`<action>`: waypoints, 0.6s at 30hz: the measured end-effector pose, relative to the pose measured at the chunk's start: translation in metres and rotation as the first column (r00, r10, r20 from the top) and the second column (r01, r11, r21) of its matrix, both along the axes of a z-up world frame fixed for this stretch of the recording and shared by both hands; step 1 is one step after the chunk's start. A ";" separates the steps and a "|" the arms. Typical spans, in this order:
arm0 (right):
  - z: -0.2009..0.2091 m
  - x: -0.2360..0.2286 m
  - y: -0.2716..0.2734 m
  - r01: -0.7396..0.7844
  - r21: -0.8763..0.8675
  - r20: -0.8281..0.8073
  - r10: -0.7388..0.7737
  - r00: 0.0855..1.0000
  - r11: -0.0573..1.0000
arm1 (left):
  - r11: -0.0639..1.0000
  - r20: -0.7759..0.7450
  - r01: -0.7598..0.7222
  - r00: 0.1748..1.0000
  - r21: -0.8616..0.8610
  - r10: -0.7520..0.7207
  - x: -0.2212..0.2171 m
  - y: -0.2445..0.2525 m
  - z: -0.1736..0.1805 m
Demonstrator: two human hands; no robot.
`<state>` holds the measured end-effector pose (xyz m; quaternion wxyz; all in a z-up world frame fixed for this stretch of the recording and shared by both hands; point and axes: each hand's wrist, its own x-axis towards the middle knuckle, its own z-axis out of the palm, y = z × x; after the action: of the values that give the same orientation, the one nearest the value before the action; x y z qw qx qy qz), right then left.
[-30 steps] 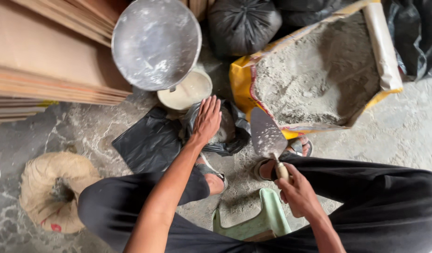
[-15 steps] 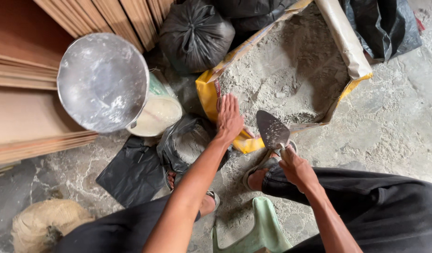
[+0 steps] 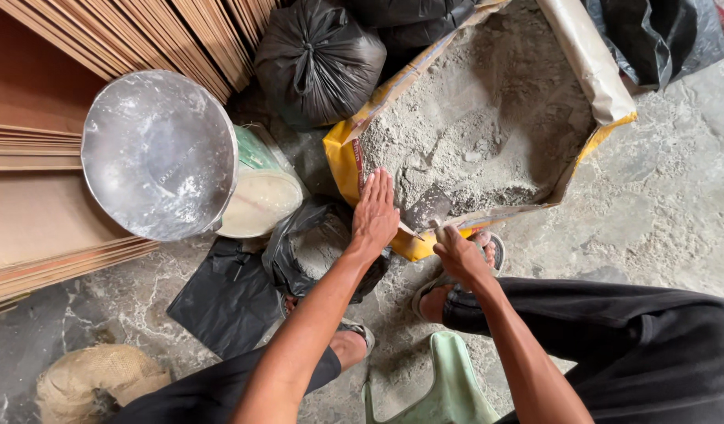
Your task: The person scoops dry cement powder from a large bag into a smaller black plastic bag using a trowel while seated on a low stool.
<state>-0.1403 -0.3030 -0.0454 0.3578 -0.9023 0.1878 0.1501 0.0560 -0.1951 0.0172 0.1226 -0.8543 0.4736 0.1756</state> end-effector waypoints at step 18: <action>0.183 0.009 -0.001 0.515 0.148 -0.406 -0.423 0.810 0.844 | 0.915 -0.110 0.028 0.991 -0.403 -0.079 -0.025 0.031 0.016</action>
<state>-0.1312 -0.3039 0.1373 0.4545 -0.7315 0.4475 0.2408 0.0315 -0.1640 0.0332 -0.0796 -0.8353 0.5295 0.1245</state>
